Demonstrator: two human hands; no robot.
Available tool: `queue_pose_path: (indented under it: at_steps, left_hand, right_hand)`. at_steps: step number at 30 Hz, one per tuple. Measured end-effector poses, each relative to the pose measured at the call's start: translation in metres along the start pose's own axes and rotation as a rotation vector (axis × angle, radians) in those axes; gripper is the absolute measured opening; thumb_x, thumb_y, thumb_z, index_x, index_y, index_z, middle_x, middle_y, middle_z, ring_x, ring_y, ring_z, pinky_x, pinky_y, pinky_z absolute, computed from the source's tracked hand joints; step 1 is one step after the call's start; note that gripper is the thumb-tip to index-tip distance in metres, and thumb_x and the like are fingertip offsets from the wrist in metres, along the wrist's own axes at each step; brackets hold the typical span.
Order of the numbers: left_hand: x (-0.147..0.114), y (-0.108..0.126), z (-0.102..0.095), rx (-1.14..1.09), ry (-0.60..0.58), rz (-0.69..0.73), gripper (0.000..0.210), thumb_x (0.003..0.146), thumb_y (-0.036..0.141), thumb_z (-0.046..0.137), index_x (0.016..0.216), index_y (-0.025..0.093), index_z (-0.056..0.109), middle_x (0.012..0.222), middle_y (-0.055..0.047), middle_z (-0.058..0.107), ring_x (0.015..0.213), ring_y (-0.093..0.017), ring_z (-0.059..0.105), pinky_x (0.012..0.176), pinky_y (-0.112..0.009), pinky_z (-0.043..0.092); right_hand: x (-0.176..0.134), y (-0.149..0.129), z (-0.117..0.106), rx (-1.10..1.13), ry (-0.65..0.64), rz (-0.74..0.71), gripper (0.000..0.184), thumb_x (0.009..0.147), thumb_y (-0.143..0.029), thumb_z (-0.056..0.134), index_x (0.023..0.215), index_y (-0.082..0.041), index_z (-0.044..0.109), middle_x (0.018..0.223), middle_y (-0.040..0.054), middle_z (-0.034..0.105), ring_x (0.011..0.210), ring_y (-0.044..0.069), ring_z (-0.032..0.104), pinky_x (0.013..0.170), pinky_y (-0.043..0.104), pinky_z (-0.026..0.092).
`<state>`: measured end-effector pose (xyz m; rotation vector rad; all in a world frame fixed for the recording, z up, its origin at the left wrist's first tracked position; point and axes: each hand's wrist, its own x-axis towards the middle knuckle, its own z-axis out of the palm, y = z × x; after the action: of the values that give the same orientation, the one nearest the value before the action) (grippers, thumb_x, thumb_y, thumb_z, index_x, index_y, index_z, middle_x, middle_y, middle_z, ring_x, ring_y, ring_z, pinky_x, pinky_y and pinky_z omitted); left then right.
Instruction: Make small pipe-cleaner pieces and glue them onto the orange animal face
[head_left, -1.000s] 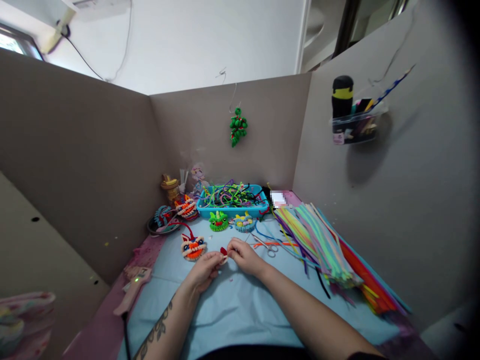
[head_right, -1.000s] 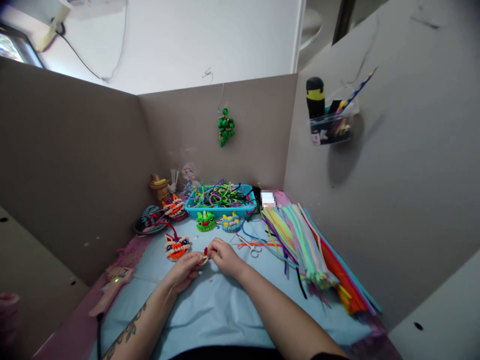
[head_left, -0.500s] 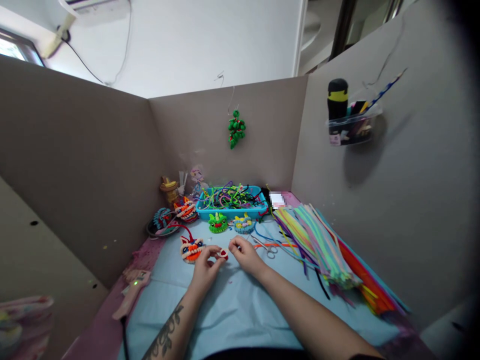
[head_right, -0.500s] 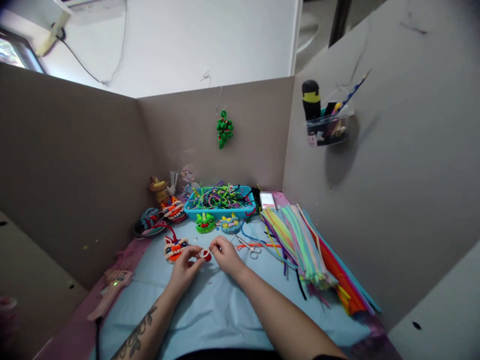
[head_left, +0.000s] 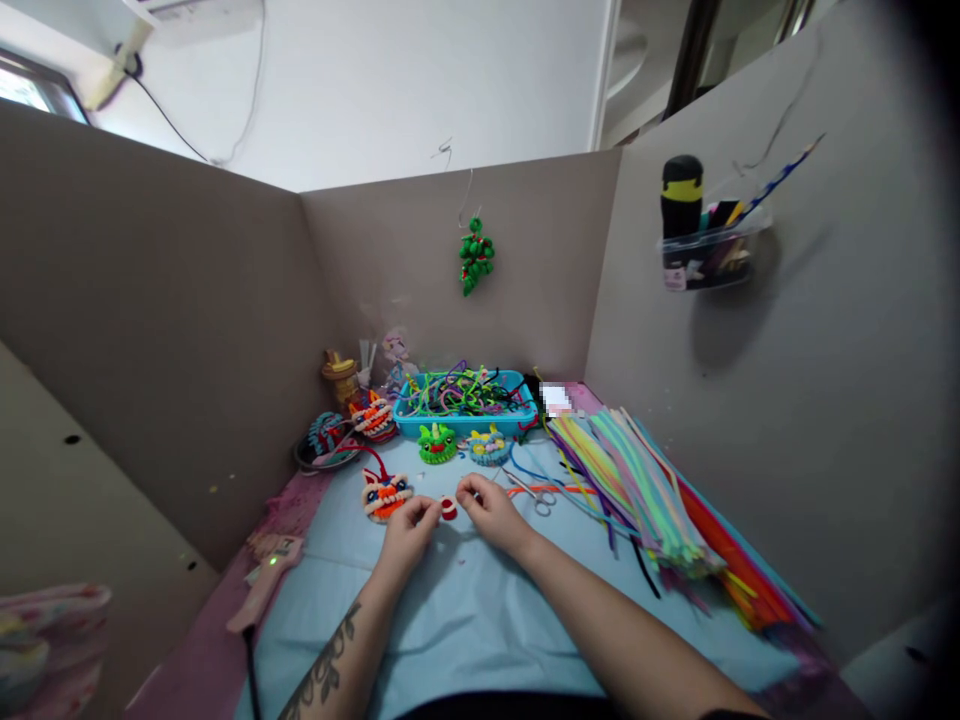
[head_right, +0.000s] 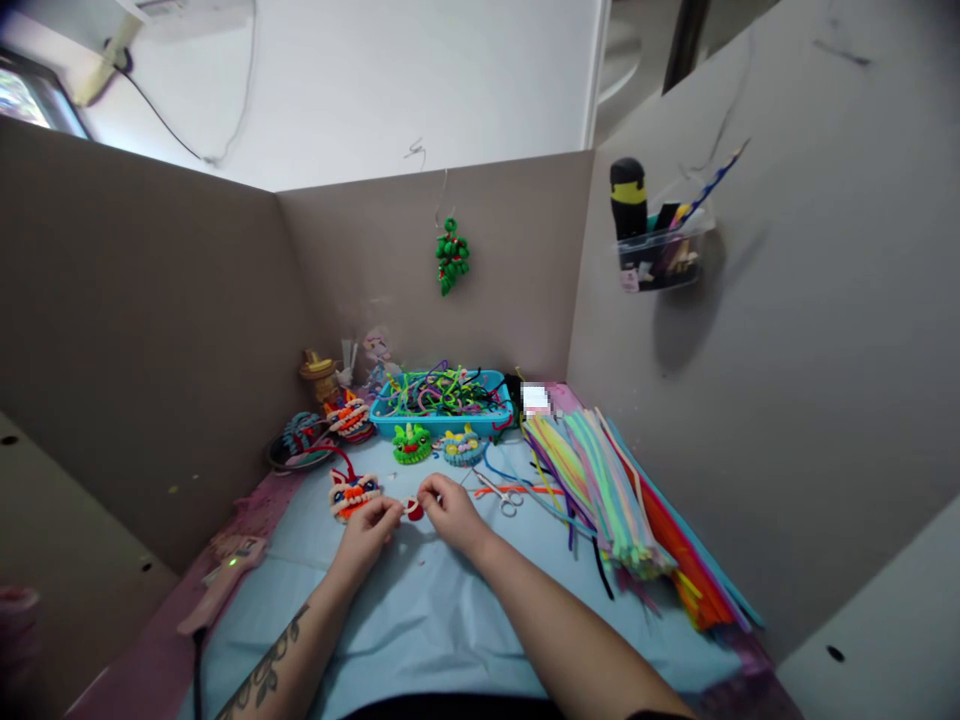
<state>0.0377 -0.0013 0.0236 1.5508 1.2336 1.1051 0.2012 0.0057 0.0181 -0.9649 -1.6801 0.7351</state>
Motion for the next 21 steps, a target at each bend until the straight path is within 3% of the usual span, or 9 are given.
queue_pose_path:
  at_steps: [3, 7, 12, 21]
  left_hand:
    - [0.0000, -0.0001, 0.0009, -0.045, 0.029, -0.013, 0.029, 0.071, 0.043, 0.058, 0.061, 0.016, 0.057, 0.051, 0.003, 0.050, 0.040, -0.008, 0.040, 0.041, -0.021, 0.029]
    - [-0.0007, 0.0020, 0.0025, -0.050, 0.035, 0.031, 0.025, 0.071, 0.040, 0.058, 0.065, 0.016, 0.061, 0.054, 0.002, 0.052, 0.047, -0.011, 0.044, 0.047, -0.022, 0.033]
    - [-0.0002, 0.0052, 0.0034, -0.044, 0.036, 0.074, 0.023, 0.070, 0.038, 0.060, 0.062, 0.016, 0.061, 0.056, 0.000, 0.054, 0.054, -0.013, 0.047, 0.051, -0.022, 0.034]
    - [-0.0017, 0.0066, 0.0011, -0.132, 0.004, -0.009, 0.027, 0.066, 0.042, 0.064, 0.064, 0.016, 0.063, 0.051, 0.001, 0.052, 0.049, -0.012, 0.044, 0.046, -0.022, 0.030]
  right_hand:
    - [-0.0029, -0.0037, 0.0036, 0.033, -0.020, 0.001, 0.009, 0.080, -0.019, 0.050, 0.088, -0.019, 0.054, 0.076, 0.0008, 0.058, 0.067, 0.012, 0.054, 0.056, 0.021, 0.040]
    - [-0.0049, -0.0088, 0.0060, -0.023, -0.029, -0.063, 0.010, 0.080, -0.016, 0.049, 0.079, -0.018, 0.059, 0.073, 0.0011, 0.060, 0.067, 0.012, 0.055, 0.061, 0.023, 0.042]
    - [-0.0046, -0.0091, 0.0060, -0.038, -0.068, -0.079, 0.016, 0.078, -0.014, 0.049, 0.084, -0.018, 0.064, 0.077, 0.0020, 0.064, 0.072, 0.013, 0.057, 0.068, 0.025, 0.044]
    - [-0.0030, -0.0060, 0.0043, -0.017, -0.061, -0.067, 0.017, 0.077, -0.014, 0.051, 0.080, -0.019, 0.067, 0.075, 0.0029, 0.066, 0.071, 0.014, 0.060, 0.069, 0.026, 0.046]
